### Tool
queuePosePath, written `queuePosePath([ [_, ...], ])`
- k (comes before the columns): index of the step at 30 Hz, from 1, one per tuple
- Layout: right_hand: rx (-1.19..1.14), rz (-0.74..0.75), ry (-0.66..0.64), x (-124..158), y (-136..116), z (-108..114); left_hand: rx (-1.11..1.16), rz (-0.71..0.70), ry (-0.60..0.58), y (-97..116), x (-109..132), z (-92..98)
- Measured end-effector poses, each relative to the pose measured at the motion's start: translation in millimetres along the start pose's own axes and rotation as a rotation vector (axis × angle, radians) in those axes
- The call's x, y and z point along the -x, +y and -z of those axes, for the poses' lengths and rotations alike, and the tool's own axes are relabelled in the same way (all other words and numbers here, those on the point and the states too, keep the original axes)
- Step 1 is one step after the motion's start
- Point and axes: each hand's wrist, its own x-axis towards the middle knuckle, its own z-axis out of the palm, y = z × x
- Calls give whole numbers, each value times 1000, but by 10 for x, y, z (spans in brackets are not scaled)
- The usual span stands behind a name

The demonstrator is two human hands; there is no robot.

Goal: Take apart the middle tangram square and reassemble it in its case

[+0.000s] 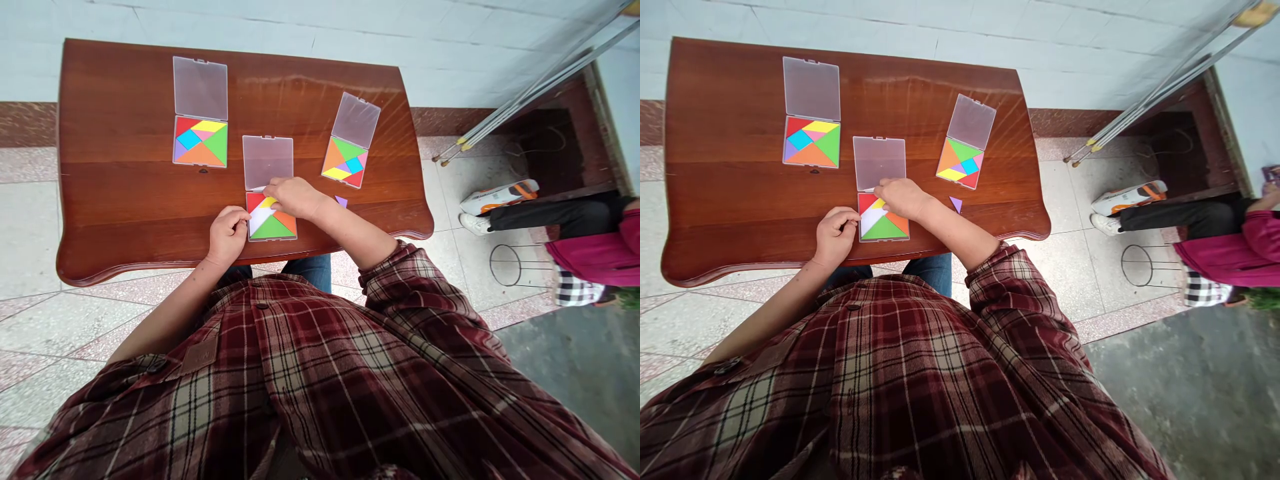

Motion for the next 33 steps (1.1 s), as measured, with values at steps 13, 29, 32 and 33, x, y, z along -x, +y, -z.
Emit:
queuePosePath([
  [13,-158,-150,163,172,198,-110,5,4,-8,16,3,15],
  [29,-232,-180,148,43,109,-272,-30,33,-29,34,-5,20],
  [32,-297,-186,202,98,122,-258,-28,35,-25,33,-4,22],
  [33,-330,-194,240,135,131,-253,-33,39,-27,33,-3,22],
])
